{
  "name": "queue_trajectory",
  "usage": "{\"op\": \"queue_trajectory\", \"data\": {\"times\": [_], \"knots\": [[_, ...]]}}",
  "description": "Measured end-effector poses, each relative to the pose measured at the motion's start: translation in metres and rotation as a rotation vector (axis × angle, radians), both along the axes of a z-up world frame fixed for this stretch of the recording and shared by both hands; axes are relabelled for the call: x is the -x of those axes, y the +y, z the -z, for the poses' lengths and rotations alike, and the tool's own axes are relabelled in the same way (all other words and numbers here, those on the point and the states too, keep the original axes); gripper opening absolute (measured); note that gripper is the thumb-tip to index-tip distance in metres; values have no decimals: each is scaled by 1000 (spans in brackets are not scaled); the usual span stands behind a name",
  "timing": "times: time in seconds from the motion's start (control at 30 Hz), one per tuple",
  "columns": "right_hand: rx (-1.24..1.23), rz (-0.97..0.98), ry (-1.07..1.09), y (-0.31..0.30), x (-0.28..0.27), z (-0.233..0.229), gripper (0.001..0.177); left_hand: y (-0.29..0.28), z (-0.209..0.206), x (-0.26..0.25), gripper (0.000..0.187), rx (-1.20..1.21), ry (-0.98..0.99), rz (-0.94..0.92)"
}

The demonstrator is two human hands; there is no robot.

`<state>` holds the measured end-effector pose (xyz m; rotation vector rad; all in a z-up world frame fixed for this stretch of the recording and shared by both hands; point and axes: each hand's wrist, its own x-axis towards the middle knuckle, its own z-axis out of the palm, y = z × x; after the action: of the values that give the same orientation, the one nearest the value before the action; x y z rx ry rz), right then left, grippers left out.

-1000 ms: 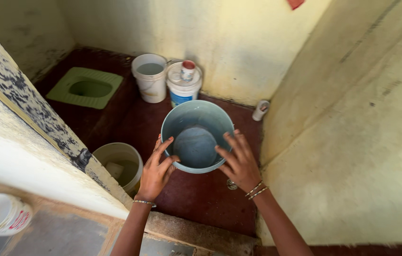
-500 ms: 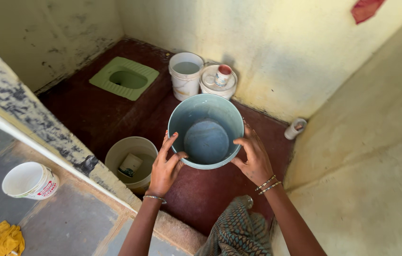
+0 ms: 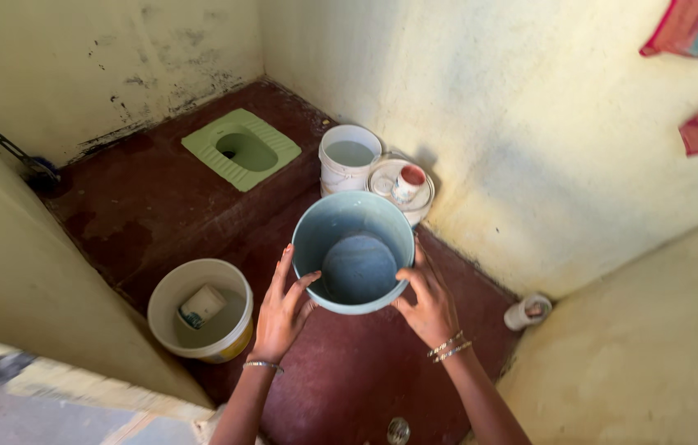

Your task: The person carries a small bucket into a bathroom area, places it on the floor, and uses a green scrubbing pad to clean the inside and outside of the bucket. They repeatedly add water from a nearby container, scrub the bucket, and rinse it.

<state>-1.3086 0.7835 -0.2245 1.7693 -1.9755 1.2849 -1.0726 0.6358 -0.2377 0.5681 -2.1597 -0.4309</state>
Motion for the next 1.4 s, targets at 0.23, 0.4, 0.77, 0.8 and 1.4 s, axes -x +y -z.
{"op": "queue_trajectory", "data": {"times": [0.23, 0.4, 0.77, 0.8, 1.4], "knots": [[10, -61, 64, -22, 65, 31, 51, -2, 31, 57, 90, -221, -34, -191], [-21, -65, 84, -31, 86, 47, 53, -13, 39, 78, 84, -191, -35, -251], [-25, -154, 128, -87, 131, 52, 51, -43, 42, 108, 77, -508, 399, -237], [-16, -173, 131, -94, 134, 50, 51, -49, 46, 111, 69, -599, 484, -211], [-45, -339, 49, -205, 171, 63, 52, -133, 64, 144, 79, -831, 441, -380]]}}
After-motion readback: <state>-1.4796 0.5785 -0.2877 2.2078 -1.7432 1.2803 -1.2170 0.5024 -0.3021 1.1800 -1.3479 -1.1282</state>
